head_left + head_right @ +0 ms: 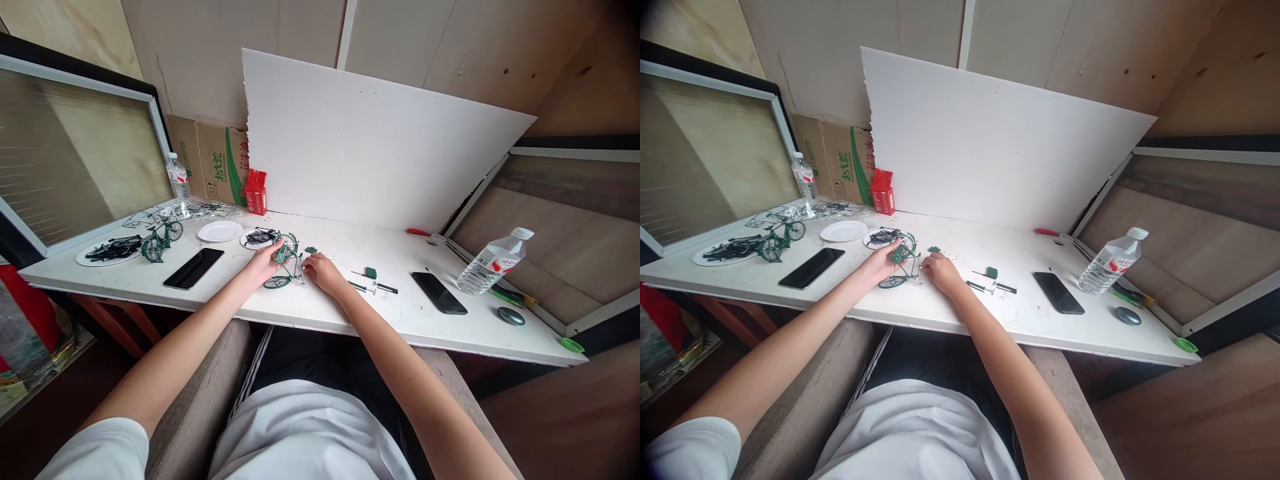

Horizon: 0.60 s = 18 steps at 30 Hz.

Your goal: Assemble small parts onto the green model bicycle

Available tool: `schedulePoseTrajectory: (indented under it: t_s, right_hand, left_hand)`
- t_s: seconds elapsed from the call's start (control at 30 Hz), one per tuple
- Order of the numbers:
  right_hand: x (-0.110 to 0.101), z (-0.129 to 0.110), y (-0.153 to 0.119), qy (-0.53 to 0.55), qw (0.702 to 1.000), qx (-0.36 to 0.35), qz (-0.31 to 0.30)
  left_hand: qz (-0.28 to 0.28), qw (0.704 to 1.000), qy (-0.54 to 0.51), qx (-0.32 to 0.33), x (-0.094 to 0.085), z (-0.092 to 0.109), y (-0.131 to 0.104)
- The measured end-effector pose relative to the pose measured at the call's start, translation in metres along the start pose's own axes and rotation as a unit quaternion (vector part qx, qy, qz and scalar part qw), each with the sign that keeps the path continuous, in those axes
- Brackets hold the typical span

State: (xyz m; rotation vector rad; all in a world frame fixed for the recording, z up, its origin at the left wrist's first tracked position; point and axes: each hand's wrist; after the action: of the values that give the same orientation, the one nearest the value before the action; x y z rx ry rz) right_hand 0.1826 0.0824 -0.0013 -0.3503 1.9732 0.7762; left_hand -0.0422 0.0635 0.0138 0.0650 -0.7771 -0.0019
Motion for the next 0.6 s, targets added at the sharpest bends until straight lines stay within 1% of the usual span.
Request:
schedulePoseTrajectory:
  t_s: [0.07,0.13,0.23,0.4,0.53,0.6]
  right_hand:
    - [0.001,0.003,0.000,0.051,0.998,0.032,0.009]
    - [0.001,0.005,0.000,0.087,0.995,0.053,0.012]
    - [-0.001,0.004,0.000,0.104,0.993,0.048,0.007]
    - [0.001,-0.001,0.001,0.055,0.998,0.023,0.013]
    - [0.005,-0.003,0.003,0.003,1.000,0.006,0.013]
    - [0.007,-0.004,0.003,-0.007,1.000,0.004,0.013]
  left_hand:
    - [-0.004,1.000,0.004,0.004,-0.004,0.000,0.002]
    - [0.004,1.000,0.009,0.007,-0.008,0.000,0.005]
    - [0.017,1.000,0.009,0.007,-0.013,-0.002,0.007]
    - [0.022,1.000,0.019,0.009,-0.011,-0.004,0.005]
    - [0.053,0.998,0.031,-0.003,-0.009,-0.004,0.003]
    - [0.047,0.998,0.029,-0.004,-0.009,-0.003,0.003]
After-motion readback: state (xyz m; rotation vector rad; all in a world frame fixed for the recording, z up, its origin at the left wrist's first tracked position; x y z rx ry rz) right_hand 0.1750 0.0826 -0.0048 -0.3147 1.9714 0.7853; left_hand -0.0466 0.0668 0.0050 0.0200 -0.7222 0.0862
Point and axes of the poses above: each hand's wrist, its own y-axis towards the middle knuckle, its own x-axis out of the palm, z = x × y, and after that the axes turned 5 degrees about x, right-handed
